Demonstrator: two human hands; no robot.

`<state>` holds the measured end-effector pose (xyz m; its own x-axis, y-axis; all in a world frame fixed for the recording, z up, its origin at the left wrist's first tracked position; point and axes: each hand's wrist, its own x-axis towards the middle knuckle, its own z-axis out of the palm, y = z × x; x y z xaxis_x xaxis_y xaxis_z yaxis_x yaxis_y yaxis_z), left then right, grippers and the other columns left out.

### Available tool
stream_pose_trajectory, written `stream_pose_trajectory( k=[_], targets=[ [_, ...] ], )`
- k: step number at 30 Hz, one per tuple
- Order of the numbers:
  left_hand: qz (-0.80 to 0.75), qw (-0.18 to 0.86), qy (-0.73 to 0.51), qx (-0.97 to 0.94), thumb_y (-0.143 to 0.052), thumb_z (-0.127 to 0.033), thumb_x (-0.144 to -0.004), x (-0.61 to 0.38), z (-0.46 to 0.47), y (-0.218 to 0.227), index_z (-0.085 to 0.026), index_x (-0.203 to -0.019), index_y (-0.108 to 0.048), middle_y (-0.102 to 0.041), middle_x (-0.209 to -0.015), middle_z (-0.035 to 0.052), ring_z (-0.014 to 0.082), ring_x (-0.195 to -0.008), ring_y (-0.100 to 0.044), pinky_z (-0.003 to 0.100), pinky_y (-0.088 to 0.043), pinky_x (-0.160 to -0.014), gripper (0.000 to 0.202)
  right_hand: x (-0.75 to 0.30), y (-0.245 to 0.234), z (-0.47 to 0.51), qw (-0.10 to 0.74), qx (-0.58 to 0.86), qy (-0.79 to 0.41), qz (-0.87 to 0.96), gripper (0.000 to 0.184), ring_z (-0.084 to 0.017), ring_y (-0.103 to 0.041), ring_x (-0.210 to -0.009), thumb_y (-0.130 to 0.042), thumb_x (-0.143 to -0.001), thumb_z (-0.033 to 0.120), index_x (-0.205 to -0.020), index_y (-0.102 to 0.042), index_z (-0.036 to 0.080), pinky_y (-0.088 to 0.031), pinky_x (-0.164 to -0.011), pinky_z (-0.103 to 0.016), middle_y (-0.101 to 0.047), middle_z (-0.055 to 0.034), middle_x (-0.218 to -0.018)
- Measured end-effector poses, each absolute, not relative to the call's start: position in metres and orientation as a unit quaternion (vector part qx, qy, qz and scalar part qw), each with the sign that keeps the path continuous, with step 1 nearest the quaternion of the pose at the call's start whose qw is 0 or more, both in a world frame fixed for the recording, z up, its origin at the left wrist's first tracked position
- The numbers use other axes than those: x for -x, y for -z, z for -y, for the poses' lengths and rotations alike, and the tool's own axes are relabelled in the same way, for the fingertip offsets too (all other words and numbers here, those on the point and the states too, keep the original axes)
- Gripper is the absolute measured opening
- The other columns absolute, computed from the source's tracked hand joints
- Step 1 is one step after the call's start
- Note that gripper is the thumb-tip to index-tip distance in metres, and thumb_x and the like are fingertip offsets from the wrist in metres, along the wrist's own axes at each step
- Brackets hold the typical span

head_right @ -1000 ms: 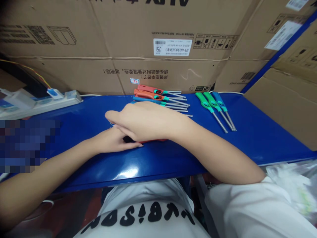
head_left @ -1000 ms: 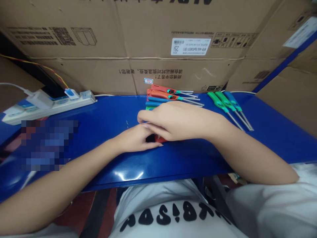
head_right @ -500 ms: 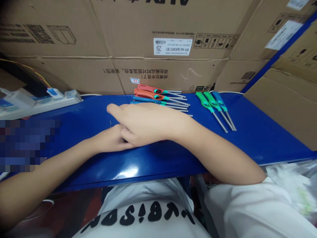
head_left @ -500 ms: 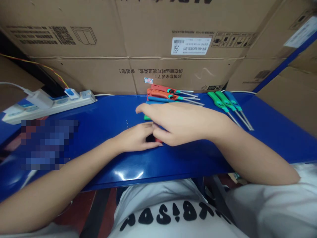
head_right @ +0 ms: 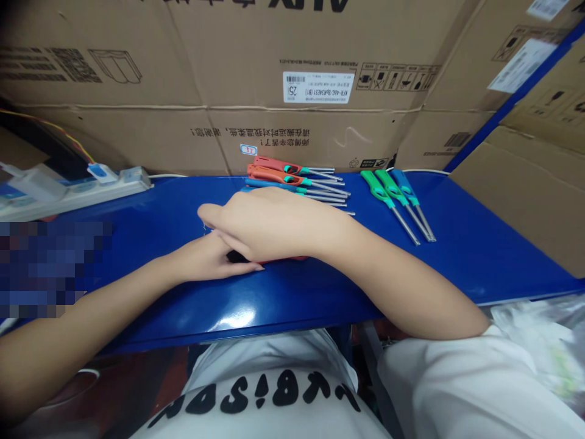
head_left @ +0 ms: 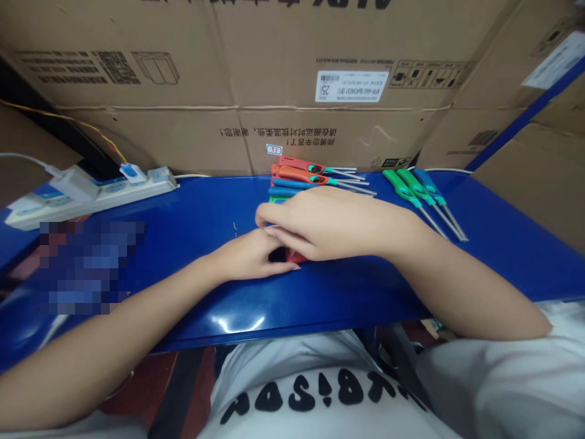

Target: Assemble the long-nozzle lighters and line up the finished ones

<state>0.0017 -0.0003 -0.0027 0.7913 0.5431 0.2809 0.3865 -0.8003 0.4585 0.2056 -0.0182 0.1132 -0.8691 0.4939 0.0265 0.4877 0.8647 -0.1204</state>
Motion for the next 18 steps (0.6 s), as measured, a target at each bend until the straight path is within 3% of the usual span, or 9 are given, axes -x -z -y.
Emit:
stream_pose_trajectory(
  k=[5,8,10,14,18],
  targets=[
    [-0.25,0.208,-0.194,-0.926,-0.07,-0.04,-0.093,-0.0024,0.0015,0.0006,-0.017,-0.106,-0.073,-0.076,-0.107,0.0082,0.0255,-0.105,-0.071,0.037,-0.056,-0.098,0.027,-0.2056,-0.1121,0.0161,0.055,0.254,-0.053,0.964,0.024,-0.018,-0.057,-0.072,-0.044,-0.102,0.025,-0.119,-0.059,0.016,-0.03,-0.061,-0.028,-0.072,-0.0084,-0.097],
    [-0.275,0.197,-0.183,-0.923,-0.07,-0.043,-0.092,-0.0026,0.0023,-0.0005,-0.018,-0.115,-0.071,-0.076,-0.11,0.0078,0.025,-0.102,-0.071,0.035,-0.057,-0.095,0.034,-0.2049,-0.1111,0.0146,0.042,0.269,-0.016,0.962,0.03,-0.017,-0.055,-0.066,-0.039,-0.106,0.033,-0.109,-0.063,0.015,-0.028,-0.06,-0.029,-0.071,-0.0086,-0.089],
    [-0.272,0.197,-0.18,-0.925,-0.07,-0.042,-0.092,-0.0024,0.002,-0.0002,-0.017,-0.118,-0.071,-0.076,-0.11,0.0079,0.0242,-0.099,-0.071,0.035,-0.057,-0.094,0.036,-0.2043,-0.1116,0.0148,0.036,0.269,-0.006,0.962,0.029,-0.017,-0.054,-0.065,-0.039,-0.105,0.03,-0.106,-0.065,0.015,-0.027,-0.06,-0.03,-0.071,-0.008,-0.087],
    [-0.247,0.208,-0.194,-0.926,-0.071,-0.041,-0.092,-0.0024,0.0003,0.0014,-0.018,-0.109,-0.073,-0.076,-0.107,0.0079,0.0247,-0.103,-0.071,0.036,-0.056,-0.098,0.029,-0.204,-0.1143,0.0174,0.041,0.269,-0.03,0.962,0.029,-0.018,-0.058,-0.071,-0.045,-0.101,0.025,-0.124,-0.059,0.014,-0.03,-0.061,-0.029,-0.073,-0.0094,-0.095],
    [-0.262,0.197,-0.187,-0.926,-0.07,-0.043,-0.093,-0.0027,0.0001,0.0011,-0.019,-0.113,-0.073,-0.074,-0.115,0.009,0.0261,-0.108,-0.07,0.038,-0.056,-0.099,0.032,-0.2056,-0.1136,0.017,0.036,0.267,-0.04,0.962,0.028,-0.017,-0.057,-0.067,-0.044,-0.103,0.029,-0.119,-0.062,0.014,-0.03,-0.061,-0.029,-0.072,-0.0084,-0.088]
  ],
)
